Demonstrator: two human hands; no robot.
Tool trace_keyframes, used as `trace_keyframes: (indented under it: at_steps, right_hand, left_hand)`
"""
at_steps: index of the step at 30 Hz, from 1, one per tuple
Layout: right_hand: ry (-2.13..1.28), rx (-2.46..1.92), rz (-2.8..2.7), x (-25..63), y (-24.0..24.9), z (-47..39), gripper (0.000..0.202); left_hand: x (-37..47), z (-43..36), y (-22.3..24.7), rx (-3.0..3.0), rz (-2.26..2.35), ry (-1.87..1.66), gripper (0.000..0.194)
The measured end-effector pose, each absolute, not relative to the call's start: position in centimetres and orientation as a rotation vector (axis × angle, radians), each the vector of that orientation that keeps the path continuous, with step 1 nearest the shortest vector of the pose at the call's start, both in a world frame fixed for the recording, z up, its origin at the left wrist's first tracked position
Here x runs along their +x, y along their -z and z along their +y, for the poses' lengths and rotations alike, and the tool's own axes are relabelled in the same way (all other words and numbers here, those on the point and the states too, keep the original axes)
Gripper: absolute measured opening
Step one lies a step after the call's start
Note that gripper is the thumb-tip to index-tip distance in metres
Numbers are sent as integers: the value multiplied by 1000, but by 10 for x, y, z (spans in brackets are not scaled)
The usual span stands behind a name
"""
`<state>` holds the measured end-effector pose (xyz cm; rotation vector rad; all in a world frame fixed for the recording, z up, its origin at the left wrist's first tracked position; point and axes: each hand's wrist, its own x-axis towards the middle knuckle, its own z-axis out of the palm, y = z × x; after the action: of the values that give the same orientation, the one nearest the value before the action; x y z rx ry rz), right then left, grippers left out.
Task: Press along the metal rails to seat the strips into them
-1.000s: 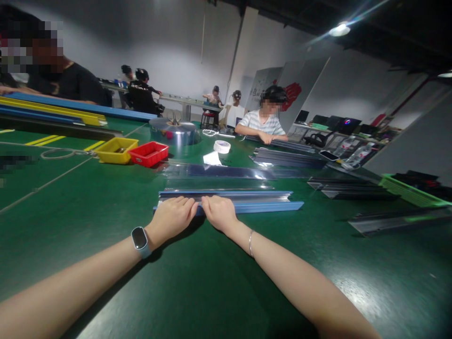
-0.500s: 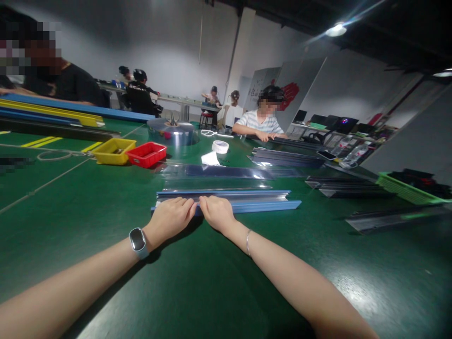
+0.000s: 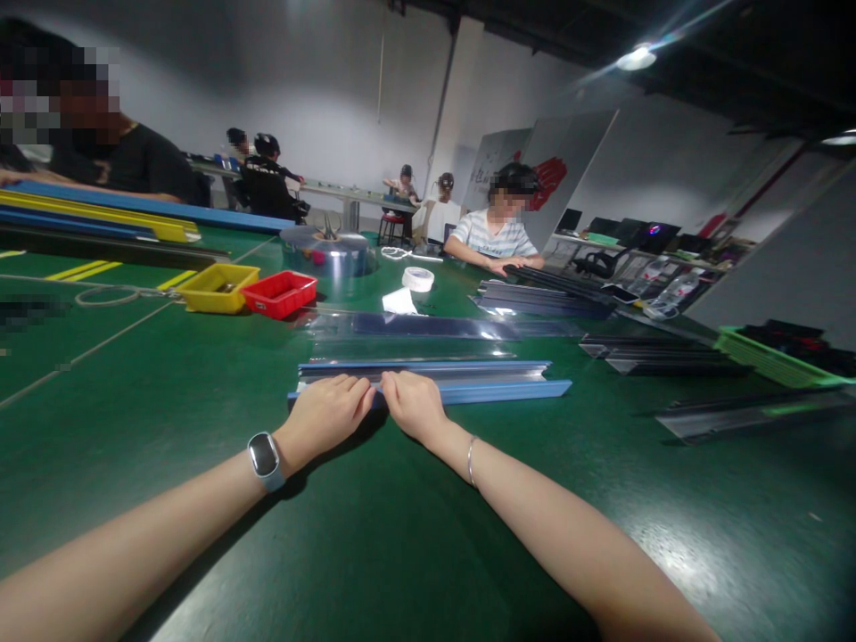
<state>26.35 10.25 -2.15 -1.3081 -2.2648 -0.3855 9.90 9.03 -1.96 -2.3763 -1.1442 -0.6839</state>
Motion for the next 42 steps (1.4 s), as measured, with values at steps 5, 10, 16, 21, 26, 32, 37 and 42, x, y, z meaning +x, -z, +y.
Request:
trace_keyframes:
  at_steps: [5, 10, 16, 21, 26, 32, 37, 42]
  right_hand:
    - [399, -1324, -2275, 263, 21, 103, 41]
    - [375, -1284, -2253, 264, 23, 103, 40]
    - [385, -1319, -2282, 264, 23, 103, 42]
    - [397, -1322, -2278, 264, 23, 104, 41]
    - [329, -1284, -2250, 264, 23, 104, 40]
    - [408, -1291, -2278, 261, 21, 104, 40]
    - [432, -1355, -2269, 258, 21, 107, 41]
    - [458, -1407, -2270, 256, 21, 109, 43]
  left_hand:
    - [99, 89, 19, -2354, -1148, 712, 27]
    - [99, 91, 20, -2383, -1153, 697, 27]
    - [99, 91, 20, -2378, -1143, 758, 28]
    - [99, 91, 20, -2384, -1143, 728, 27]
    - [99, 92, 20, -2409, -1146, 701, 26]
    - [99, 92, 20, -2429, -1164, 677, 27]
    - [99, 93, 20, -2428, -1148, 658, 27]
    - [99, 94, 20, -2415, -1134, 652, 27]
